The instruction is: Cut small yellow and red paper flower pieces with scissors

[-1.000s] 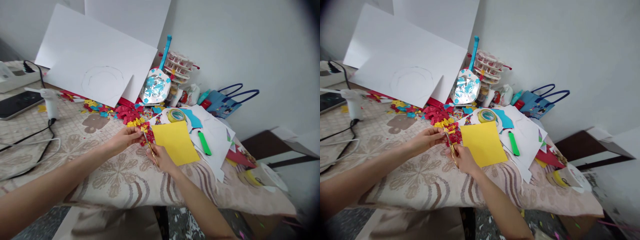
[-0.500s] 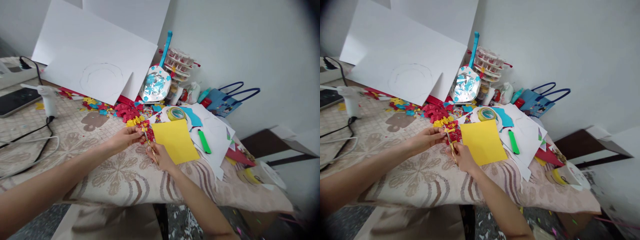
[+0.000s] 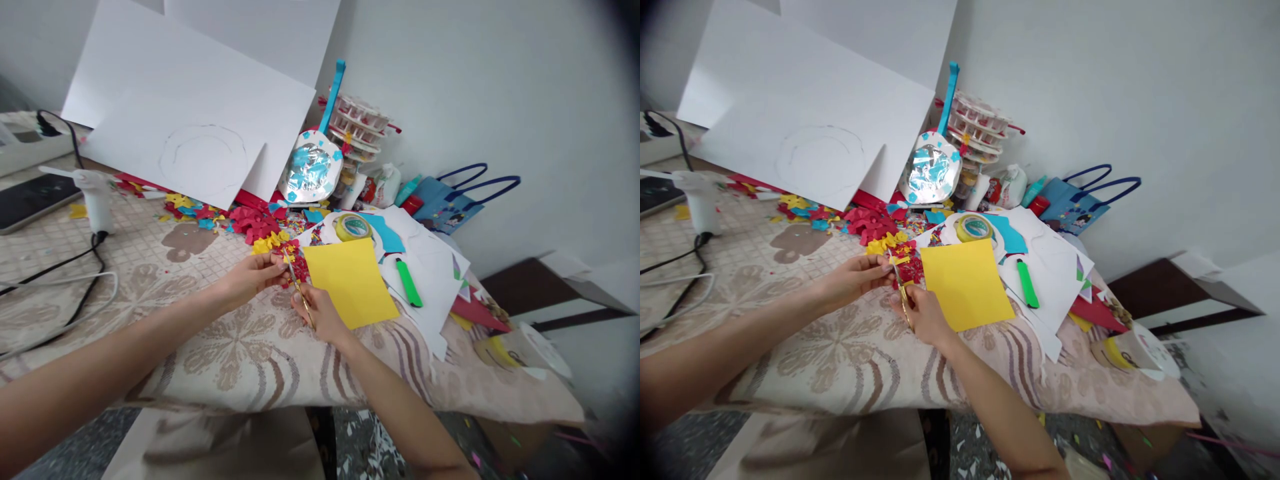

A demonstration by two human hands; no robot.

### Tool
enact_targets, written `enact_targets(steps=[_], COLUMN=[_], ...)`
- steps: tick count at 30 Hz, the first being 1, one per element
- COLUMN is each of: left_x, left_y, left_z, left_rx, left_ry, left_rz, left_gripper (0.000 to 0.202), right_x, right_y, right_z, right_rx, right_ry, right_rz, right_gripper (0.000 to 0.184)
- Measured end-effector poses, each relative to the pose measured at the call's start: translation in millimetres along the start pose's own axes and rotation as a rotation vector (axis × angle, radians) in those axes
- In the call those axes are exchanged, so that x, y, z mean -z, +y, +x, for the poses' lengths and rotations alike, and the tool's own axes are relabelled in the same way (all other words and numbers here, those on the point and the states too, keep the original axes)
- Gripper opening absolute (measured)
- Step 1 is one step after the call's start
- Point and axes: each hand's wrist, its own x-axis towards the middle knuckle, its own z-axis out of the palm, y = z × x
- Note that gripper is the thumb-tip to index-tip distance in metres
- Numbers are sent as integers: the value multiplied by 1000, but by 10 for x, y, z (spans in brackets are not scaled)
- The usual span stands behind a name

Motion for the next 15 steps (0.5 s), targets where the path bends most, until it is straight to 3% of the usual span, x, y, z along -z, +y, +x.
enact_targets(steps=[15], left_x=[0], left_y=[-13], left_z=[2], left_rx=[-13], left_ry=[7], left_rz=[-5], left_gripper=[16], right_x=[7], right_y=[27], right_z=[3], right_rx=[-10], right_ry=[0], right_rz=[-19], right_gripper=[42])
